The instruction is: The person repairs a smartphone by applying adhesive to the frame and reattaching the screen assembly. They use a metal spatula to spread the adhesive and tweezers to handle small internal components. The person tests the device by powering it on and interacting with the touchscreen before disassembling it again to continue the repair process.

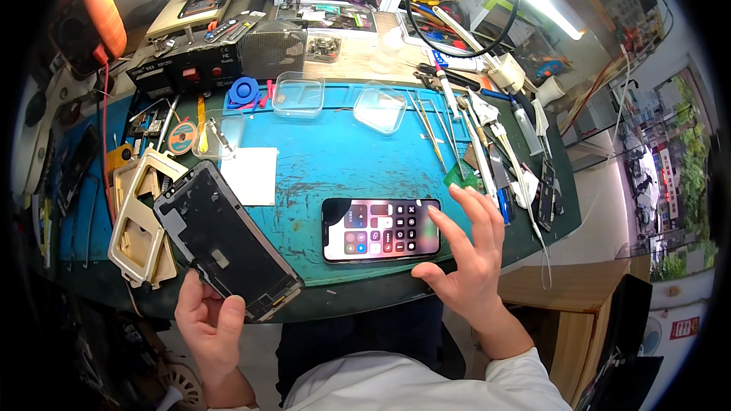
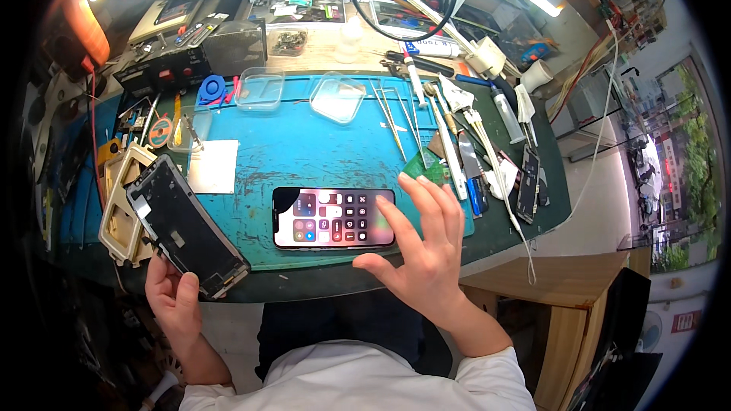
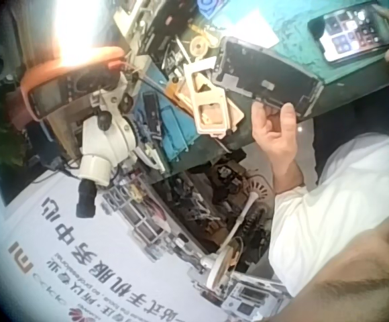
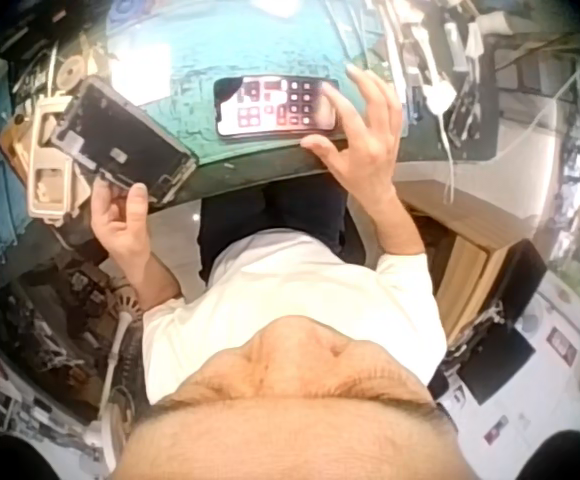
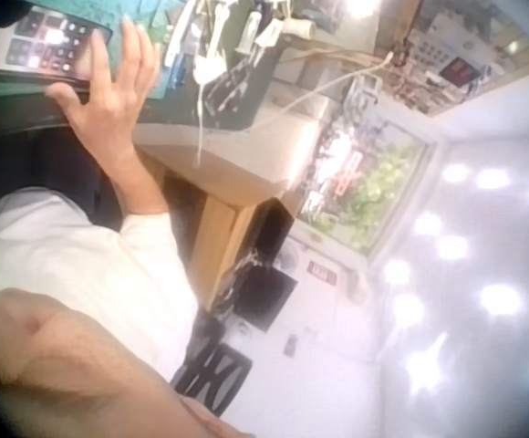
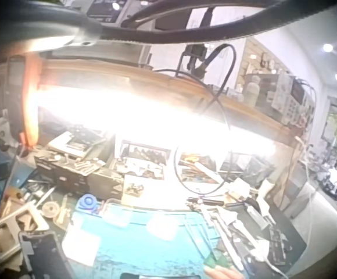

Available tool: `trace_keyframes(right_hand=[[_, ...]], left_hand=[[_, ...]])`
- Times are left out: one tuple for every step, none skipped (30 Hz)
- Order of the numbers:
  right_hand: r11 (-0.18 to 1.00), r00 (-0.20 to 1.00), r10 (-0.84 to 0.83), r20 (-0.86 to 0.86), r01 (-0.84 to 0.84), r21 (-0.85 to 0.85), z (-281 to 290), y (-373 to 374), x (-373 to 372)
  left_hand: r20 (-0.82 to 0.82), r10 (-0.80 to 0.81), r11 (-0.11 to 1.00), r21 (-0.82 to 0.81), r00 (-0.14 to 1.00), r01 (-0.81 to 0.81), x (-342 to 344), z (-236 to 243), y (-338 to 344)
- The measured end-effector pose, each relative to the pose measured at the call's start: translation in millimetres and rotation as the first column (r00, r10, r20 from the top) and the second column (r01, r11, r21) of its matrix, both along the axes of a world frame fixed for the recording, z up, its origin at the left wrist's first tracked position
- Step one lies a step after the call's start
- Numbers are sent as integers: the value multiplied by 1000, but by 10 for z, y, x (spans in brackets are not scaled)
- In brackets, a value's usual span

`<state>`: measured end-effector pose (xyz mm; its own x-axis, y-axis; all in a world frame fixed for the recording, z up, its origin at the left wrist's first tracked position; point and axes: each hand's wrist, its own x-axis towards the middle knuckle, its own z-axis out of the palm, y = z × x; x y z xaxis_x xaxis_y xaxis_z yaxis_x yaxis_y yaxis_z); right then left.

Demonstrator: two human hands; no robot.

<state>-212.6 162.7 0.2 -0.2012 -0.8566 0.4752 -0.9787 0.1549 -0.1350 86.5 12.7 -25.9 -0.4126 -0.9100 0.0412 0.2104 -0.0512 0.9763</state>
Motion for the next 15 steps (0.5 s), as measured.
trace_keyframes(right_hand=[[1000, 1000, -18, 2, 18, -9, -29, 27, -4], [999, 999, -34, 3, 34, -16, -66, 55, -3], [998, 999, -51, 4, 51, -24, -87, 81, 1], [998, 998, -58, -1, 58, -20, -91, 99, 7], [998, 998, -67, -4, 67, -17, -99, 121, 16], [997, 997, -76, -6, 76, -14, -109, 143, 25], [997, 997, -73, 2, 73, -14, -128, 165, 36], [997, 997, -71, 8, 71, -14, -145, 187, 49], [998, 998, -68, 15, 68, -15, -159, 202, 58], [997, 997, -71, 16, 71, -16, -166, 210, 65], [997, 997, -71, 20, 72, -17, -176, 210, 72], [997, 997, -71, 23, 72, -18, -183, 210, 76], [997, 997, -75, 25, 75, -19, -188, 210, 77], [997, 997, -78, 27, 78, -21, -190, 208, 77], [996, 996, -81, 30, 81, -22, -191, 205, 78]], left_hand=[[2, 1, 1000, 0, 1000, -1, 3, -5, 3], [5, 5, 1000, -4, 1000, -5, 11, -16, 1], [8, 9, 1000, -8, 1000, -9, 19, -27, -2], [11, 14, 1000, -12, 1000, -13, 19, -35, -3], [8, 20, 1000, -6, 1000, -20, 9, -28, 2], [5, 27, 1000, 0, 1000, -27, -2, -12, 11], [3, 35, 999, 6, 999, -35, -10, -5, 17], [4, 31, 999, 5, 1000, -31, -6, -10, 14], [6, 28, 1000, 4, 1000, -28, 8, -18, 11], [8, 26, 1000, 3, 1000, -26, 14, -24, 9], [6, 23, 1000, 2, 1000, -23, 14, -23, 9], [5, 22, 1000, 1, 1000, -22, 14, -21, 10], [3, 20, 1000, 0, 1000, -20, 16, -20, 10], [20, 5, 1000, -6, 1000, -5, 29, -19, 8], [37, -9, 1000, -12, 999, 10, 55, -22, 3]])
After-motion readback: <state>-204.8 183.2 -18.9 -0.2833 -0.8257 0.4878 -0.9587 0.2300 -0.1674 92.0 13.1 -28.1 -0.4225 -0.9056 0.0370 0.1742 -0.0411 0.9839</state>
